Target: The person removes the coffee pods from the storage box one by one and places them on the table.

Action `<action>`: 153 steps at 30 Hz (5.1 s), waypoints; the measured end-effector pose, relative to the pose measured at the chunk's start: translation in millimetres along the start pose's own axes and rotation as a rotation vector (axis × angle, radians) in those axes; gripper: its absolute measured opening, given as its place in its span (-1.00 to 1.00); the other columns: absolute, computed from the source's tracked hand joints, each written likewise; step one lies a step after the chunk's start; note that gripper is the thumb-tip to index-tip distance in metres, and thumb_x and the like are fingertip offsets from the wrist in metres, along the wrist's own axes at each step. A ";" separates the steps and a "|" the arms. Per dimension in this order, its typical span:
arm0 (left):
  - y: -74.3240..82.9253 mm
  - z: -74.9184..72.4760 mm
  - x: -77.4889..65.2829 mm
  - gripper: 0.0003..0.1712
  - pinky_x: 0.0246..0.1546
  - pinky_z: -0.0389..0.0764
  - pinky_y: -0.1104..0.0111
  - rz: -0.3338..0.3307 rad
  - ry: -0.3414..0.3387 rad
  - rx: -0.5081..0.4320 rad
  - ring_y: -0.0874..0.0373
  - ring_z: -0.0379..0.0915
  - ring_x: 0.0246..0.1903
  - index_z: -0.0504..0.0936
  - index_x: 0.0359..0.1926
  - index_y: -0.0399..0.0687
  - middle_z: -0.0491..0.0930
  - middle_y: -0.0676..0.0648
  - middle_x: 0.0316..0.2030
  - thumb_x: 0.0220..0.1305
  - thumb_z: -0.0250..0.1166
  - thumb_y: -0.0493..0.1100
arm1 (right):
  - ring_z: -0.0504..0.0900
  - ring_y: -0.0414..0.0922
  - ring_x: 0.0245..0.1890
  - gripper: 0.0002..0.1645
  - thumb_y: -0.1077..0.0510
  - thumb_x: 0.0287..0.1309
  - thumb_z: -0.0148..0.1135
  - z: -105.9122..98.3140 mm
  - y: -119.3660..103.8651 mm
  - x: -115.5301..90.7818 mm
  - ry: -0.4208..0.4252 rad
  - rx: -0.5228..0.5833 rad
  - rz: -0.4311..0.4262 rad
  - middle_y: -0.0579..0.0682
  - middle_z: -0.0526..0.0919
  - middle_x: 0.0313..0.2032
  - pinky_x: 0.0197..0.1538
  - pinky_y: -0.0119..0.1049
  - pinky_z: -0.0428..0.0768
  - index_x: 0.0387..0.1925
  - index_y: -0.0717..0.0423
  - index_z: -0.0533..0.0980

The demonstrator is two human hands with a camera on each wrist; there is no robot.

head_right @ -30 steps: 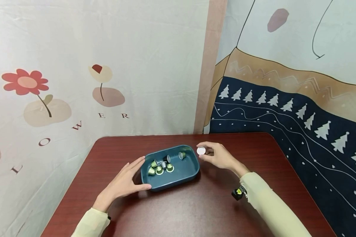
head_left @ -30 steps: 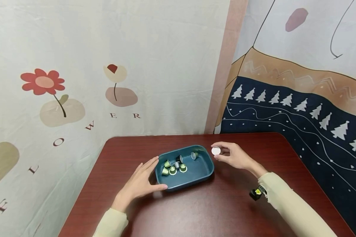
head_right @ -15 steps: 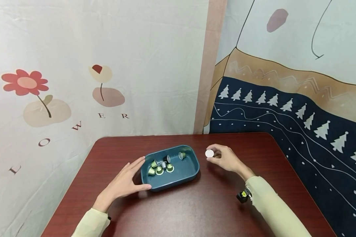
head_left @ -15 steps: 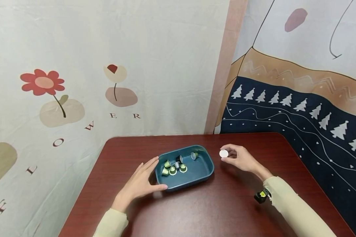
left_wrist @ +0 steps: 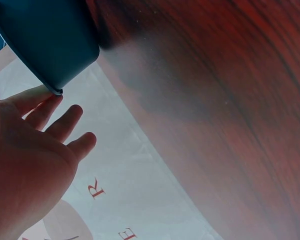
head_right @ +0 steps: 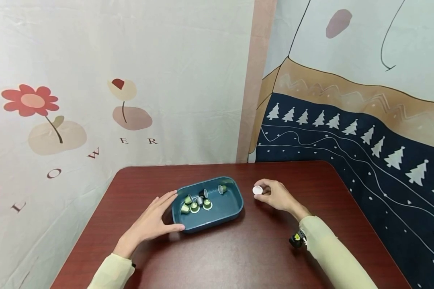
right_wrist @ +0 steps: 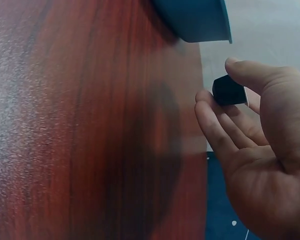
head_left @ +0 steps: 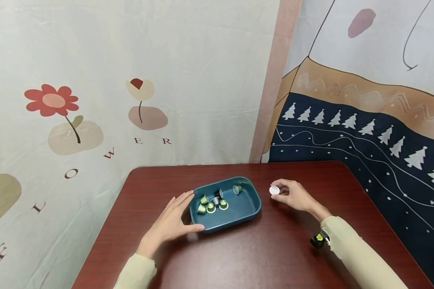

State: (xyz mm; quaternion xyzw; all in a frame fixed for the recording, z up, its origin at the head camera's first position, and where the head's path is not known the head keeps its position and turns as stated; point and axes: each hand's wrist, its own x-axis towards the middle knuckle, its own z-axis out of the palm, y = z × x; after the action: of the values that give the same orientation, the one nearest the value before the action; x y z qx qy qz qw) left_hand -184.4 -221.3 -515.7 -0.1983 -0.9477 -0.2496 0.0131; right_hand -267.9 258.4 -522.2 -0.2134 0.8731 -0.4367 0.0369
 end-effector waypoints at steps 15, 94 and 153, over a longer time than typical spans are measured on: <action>0.6 -0.6 -0.2 0.46 0.81 0.10 -0.33 0.001 0.001 0.000 -0.27 0.15 0.78 0.30 0.76 -0.17 0.31 -0.11 0.76 0.09 0.62 0.58 | 0.83 -0.18 -0.09 -0.65 0.19 0.32 0.65 7.5 6.7 3.0 -0.038 -0.111 0.005 0.00 0.86 -0.09 0.06 -0.41 0.76 0.09 0.08 0.73; 2.2 -1.4 0.0 0.47 0.81 0.07 -0.35 -0.013 -0.015 -0.001 -0.25 0.15 0.78 0.30 0.75 -0.20 0.28 -0.14 0.77 0.09 0.63 0.56 | 0.47 0.36 0.57 0.11 -0.20 0.39 0.57 -9.3 4.9 0.2 -0.079 -0.115 0.081 0.30 0.43 0.63 0.56 0.42 0.57 0.73 0.09 0.26; -0.6 -1.8 -1.2 0.47 0.79 0.12 -0.37 -0.005 -0.008 0.004 -0.29 0.19 0.76 0.34 0.73 -0.22 0.32 -0.16 0.75 0.09 0.61 0.60 | 0.40 0.14 0.68 -0.09 -0.26 0.45 0.48 22.0 -90.0 45.8 -0.171 -0.221 -0.161 0.00 0.46 0.67 0.71 0.45 0.35 0.68 -0.18 0.40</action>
State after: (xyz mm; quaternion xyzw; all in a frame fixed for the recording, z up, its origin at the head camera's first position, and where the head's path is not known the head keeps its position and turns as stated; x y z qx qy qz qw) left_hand -183.6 -223.2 -514.6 -0.1971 -0.9487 -0.2471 0.0092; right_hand -273.2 176.0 -460.1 -0.3220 0.8895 -0.3199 0.0524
